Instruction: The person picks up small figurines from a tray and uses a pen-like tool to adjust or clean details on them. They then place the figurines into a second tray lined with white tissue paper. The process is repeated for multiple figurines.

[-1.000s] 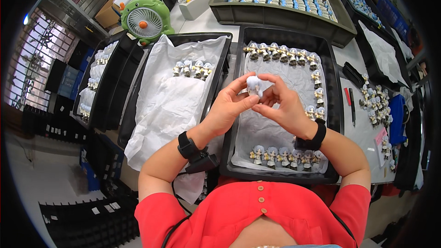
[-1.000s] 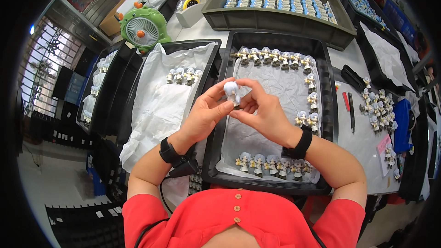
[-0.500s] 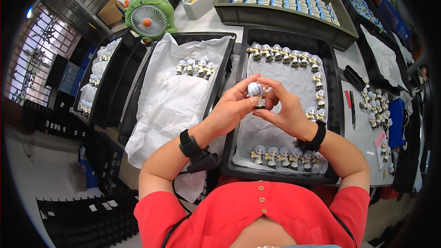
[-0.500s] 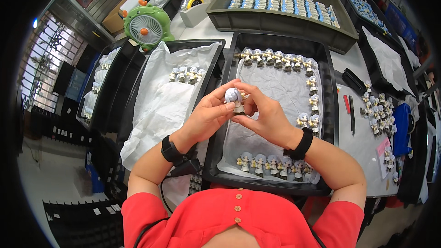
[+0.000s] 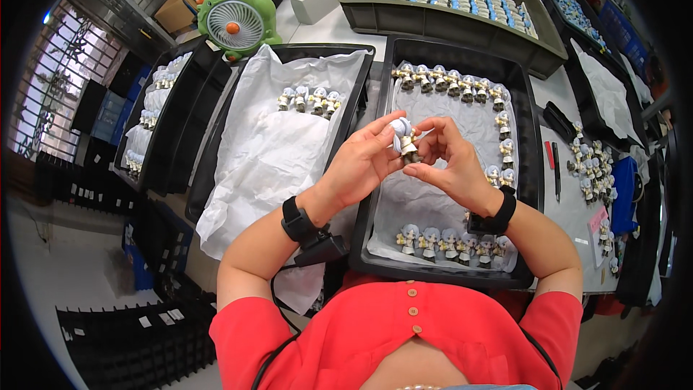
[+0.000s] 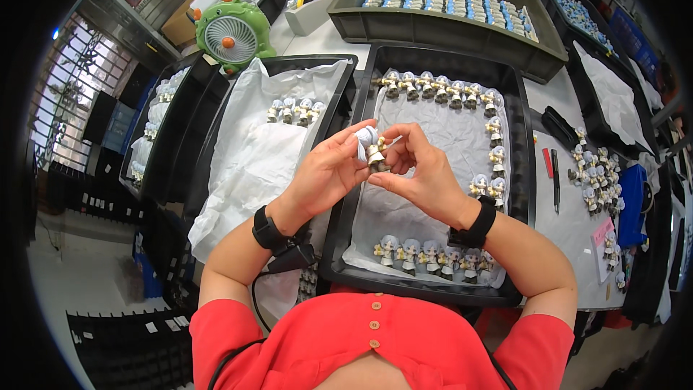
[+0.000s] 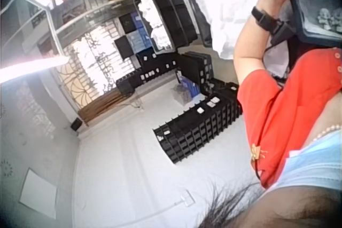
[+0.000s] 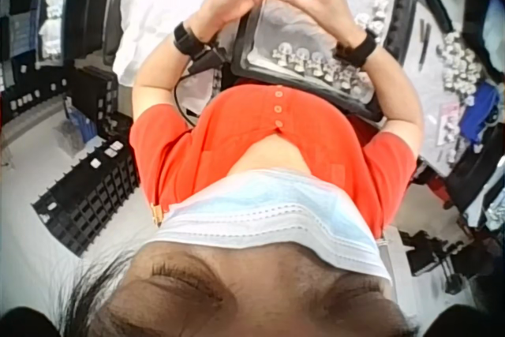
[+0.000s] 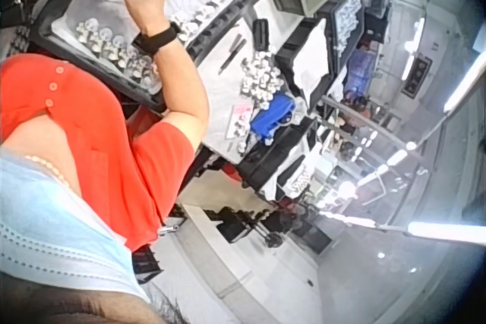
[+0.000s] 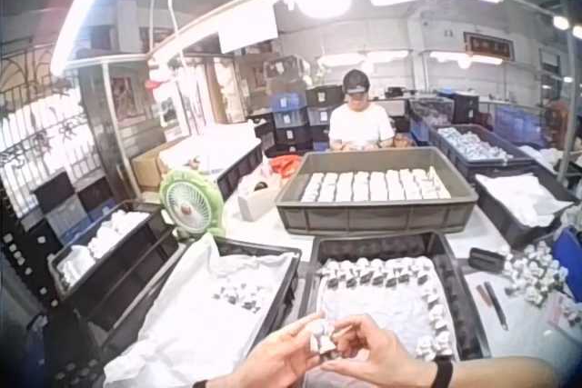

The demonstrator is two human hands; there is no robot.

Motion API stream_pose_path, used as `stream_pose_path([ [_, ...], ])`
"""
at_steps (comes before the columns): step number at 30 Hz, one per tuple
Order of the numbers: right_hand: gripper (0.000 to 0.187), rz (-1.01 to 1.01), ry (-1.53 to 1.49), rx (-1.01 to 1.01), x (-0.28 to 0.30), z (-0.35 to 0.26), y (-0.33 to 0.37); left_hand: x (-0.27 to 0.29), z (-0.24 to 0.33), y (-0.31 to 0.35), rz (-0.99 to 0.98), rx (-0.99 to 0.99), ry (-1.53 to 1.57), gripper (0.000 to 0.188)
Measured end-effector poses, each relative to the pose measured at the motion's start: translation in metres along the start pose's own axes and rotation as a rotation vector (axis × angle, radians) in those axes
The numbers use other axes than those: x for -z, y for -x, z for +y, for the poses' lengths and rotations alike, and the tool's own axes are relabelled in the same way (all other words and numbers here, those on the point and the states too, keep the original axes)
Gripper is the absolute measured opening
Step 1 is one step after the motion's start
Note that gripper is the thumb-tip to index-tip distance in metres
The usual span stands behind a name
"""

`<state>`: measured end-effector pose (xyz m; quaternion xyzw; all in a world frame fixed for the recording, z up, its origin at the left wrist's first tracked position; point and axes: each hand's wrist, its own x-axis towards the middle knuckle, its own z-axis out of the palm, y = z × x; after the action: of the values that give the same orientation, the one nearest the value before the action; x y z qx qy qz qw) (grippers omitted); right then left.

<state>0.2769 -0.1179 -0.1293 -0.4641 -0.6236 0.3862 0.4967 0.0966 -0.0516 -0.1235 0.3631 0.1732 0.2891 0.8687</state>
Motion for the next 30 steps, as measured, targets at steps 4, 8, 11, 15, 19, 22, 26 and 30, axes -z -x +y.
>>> stream_pose_path([
  [4,0.043,-0.015,-0.086,-0.009,-0.0007,0.0028,-0.0009,0.0037,-0.0007,0.0,0.007,0.004,0.04,0.045],
  [8,0.04,-0.011,-0.11,-0.004,-0.0005,0.0005,-0.0015,0.0002,0.0005,-0.0015,0.017,-0.043,-0.002,0.045],
  [11,0.038,0.001,-0.09,-0.008,-0.0008,0.0001,-0.001,-0.0012,0.0017,-0.0015,0.037,-0.05,-0.049,0.045],
  [15,0.035,0.006,-0.114,-0.067,0.0001,-0.0009,-0.0008,-0.0005,0.0025,-0.001,0.052,-0.038,-0.024,0.046],
  [19,0.031,0.002,-0.186,-0.095,0.002,-0.0009,-0.0018,0.0001,0.0035,-0.0018,0.056,-0.042,-0.01,0.047],
  [22,0.027,0.004,-0.201,-0.083,0.002,-0.0005,-0.0017,-0.0001,0.0034,-0.0028,0.057,-0.053,-0.048,0.048],
  [26,0.023,-0.027,-0.216,-0.087,0.0019,0.0063,-0.0013,-0.0031,0.003,-0.0023,0.079,-0.086,-0.147,0.053],
  [30,0.024,-0.039,-0.23,-0.111,-0.0021,0.0025,-0.0018,0.0012,0.0037,0.0005,0.121,-0.088,-0.193,0.053],
])
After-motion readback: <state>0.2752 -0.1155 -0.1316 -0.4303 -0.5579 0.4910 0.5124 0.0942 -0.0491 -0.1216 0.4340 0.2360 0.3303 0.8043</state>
